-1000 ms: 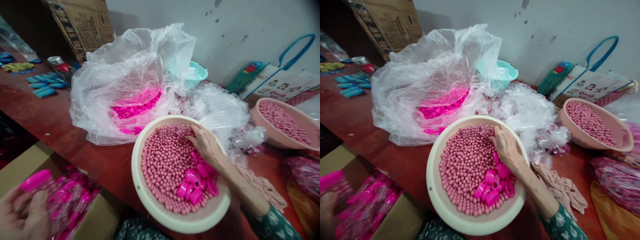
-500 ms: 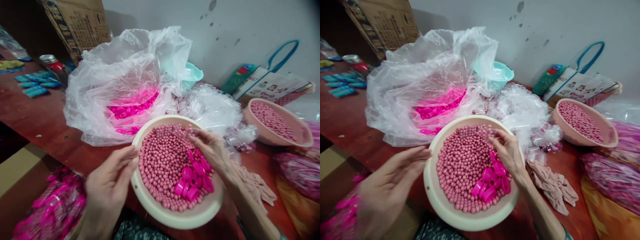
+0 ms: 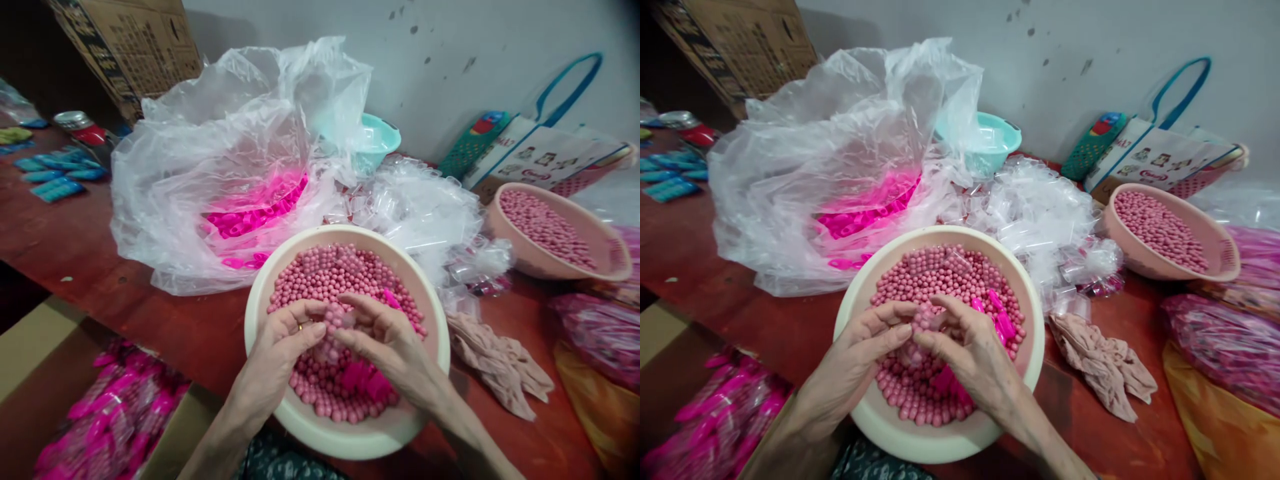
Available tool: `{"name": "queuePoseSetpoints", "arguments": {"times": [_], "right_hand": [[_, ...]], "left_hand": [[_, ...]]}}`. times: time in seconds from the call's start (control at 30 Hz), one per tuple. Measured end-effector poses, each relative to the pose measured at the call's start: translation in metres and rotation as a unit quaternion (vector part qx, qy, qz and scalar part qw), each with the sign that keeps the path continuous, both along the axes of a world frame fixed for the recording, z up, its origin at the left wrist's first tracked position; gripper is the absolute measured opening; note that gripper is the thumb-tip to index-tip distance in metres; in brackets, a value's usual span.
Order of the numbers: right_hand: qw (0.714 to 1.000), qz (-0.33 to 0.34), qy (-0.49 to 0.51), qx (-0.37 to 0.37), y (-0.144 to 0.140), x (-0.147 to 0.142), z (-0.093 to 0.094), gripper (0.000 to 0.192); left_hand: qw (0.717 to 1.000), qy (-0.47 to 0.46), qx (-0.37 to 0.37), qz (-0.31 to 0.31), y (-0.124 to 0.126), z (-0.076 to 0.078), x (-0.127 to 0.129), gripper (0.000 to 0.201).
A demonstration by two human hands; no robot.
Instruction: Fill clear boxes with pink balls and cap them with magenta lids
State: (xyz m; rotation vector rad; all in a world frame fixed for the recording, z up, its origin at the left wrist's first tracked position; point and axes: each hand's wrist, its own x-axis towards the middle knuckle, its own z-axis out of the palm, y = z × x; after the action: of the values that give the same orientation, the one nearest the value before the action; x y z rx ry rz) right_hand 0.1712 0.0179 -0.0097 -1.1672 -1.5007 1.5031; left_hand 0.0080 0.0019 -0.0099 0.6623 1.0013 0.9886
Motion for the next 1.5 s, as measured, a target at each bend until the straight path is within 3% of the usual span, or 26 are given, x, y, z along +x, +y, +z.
{"name": "queuePoseSetpoints", "arguments": {"times": [0.13, 0.27, 0.5, 0.6, 0.67, 0.77, 0.83, 0.9, 1.0, 1.17, 1.33, 1.5], "right_hand": [[0.999, 0.015, -0.04, 0.012, 0.006, 0.007, 0.008, 0.026], [0.998, 0.032, -0.009, 0.052, 0.003, -0.001, 0.002, 0.015], [0.999, -0.004, 0.05, 0.018, 0.0, -0.007, 0.002, 0.021], [0.998, -0.037, -0.037, 0.043, 0.007, 0.008, 0.004, 0.026], [0.978, -0.053, -0.169, 0.113, 0.011, 0.021, -0.002, 0.025], [0.902, 0.007, -0.378, 0.21, 0.011, 0.036, -0.023, 0.017], [0.851, 0.058, -0.463, 0.242, 0.005, 0.041, -0.039, 0.016], [0.826, 0.087, -0.489, 0.267, -0.004, 0.046, -0.048, 0.019], [0.829, 0.143, -0.464, 0.278, -0.022, 0.058, -0.043, 0.034], [0.843, 0.232, -0.433, 0.219, -0.038, 0.077, -0.017, 0.056], [0.833, 0.221, -0.459, 0.216, -0.033, 0.067, -0.022, 0.055], [0.805, 0.178, -0.477, 0.305, -0.039, 0.057, -0.026, 0.056]], "left_hand": [[0.998, -0.039, -0.049, -0.003, -0.001, 0.001, -0.001, 0.012], [0.997, -0.058, -0.056, -0.02, -0.002, 0.0, -0.001, 0.02], [0.998, -0.041, -0.008, -0.043, -0.002, -0.003, -0.003, 0.032], [0.999, -0.007, 0.003, -0.034, -0.002, -0.005, -0.003, 0.029], [0.999, 0.014, 0.009, -0.028, -0.002, -0.006, -0.003, 0.026], [0.999, 0.033, 0.015, -0.027, -0.003, -0.007, -0.004, 0.025], [0.999, 0.042, 0.018, -0.025, -0.004, -0.007, -0.004, 0.026], [0.998, 0.048, 0.018, -0.021, -0.004, -0.007, -0.004, 0.026], [0.999, 0.045, 0.02, -0.012, -0.003, -0.007, -0.003, 0.025], [0.999, 0.022, 0.028, 0.007, -0.003, -0.007, -0.003, 0.024], [0.999, 0.028, 0.029, 0.012, -0.003, -0.007, -0.003, 0.023], [0.999, 0.002, 0.024, 0.023, -0.004, -0.005, -0.004, 0.023]]}}
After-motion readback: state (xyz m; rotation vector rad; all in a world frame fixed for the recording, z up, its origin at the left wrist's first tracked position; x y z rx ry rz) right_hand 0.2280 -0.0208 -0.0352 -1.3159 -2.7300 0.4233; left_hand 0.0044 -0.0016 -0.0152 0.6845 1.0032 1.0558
